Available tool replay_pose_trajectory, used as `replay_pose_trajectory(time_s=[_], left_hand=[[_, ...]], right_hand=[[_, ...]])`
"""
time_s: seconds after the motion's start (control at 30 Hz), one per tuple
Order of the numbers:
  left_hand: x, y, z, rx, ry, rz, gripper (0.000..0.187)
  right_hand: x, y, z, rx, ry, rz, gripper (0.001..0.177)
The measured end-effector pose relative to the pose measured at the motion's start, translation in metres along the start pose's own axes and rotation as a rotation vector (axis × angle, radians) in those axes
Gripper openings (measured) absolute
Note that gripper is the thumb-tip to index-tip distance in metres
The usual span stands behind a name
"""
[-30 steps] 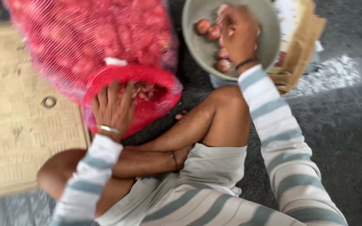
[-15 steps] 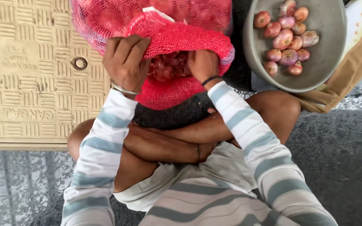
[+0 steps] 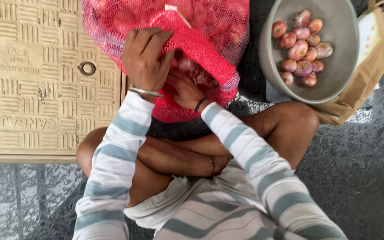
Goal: Sort and move onions from a large mesh bag into a bowl while seated on the floor.
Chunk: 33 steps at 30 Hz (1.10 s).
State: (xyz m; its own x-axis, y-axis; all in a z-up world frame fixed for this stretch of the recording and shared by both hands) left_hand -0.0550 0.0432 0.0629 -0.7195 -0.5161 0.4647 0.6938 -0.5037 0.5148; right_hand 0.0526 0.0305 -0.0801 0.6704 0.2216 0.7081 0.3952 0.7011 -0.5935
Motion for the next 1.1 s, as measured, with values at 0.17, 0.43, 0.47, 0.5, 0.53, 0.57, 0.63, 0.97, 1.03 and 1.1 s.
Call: replay_pose_trajectory(time_s=[0.17,0.43,0.47,0.5,0.53,0.57,0.63,0.97,1.03,1.1], left_hand=[[0.008,-0.001,-0.001,0.033,-0.003,0.009,0.038],[-0.007,0.002,-0.003,-0.01,-0.036,0.015,0.036],[-0.007,0.003,-0.003,-0.005,-0.051,0.015,0.036],[-0.007,0.004,-0.003,0.0,-0.067,0.015,0.036],[-0.003,0.004,-0.003,-0.004,-0.072,0.022,0.036],[0.0,0.003,-0.003,0.004,-0.075,0.017,0.036],[0.007,0.006,-0.015,0.029,-0.093,0.011,0.037],[0.016,0.088,-0.037,-0.197,-0.061,0.168,0.035],[0.003,0.103,-0.08,-0.305,-0.113,0.141,0.03],[-0.025,0.097,-0.127,-0.193,-0.32,0.001,0.018]], right_hand=[[0.034,0.083,-0.028,-0.558,0.131,-0.316,0.023],[-0.004,0.191,-0.044,-0.547,-0.237,-0.379,0.039],[-0.004,0.176,-0.031,-0.515,-0.266,-0.432,0.047],[-0.005,0.16,-0.017,-0.483,-0.295,-0.485,0.056],[-0.009,0.167,-0.027,-0.481,-0.291,-0.476,0.056],[-0.007,0.175,-0.035,-0.508,-0.189,-0.354,0.044],[0.004,0.146,-0.054,-0.547,-0.103,-0.219,0.032],[0.014,0.038,-0.129,-1.065,0.077,1.378,0.044],[0.015,0.035,-0.128,-1.056,0.082,1.43,0.048],[0.015,0.042,-0.124,-1.059,0.127,1.33,0.04]])
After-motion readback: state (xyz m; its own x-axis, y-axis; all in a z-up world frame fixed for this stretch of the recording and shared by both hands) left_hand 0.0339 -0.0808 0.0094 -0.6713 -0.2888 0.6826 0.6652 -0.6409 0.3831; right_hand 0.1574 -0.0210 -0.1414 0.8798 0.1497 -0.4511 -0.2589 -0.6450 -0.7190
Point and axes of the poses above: each hand's wrist, its own z-axis towards the middle knuckle, its own x-axis out of the back of the hand, y = z × x, the point moved 10 cm from there along z, towards the middle knuckle, and after that the axes turned 2 degrees about y, right-handed, at the moved point
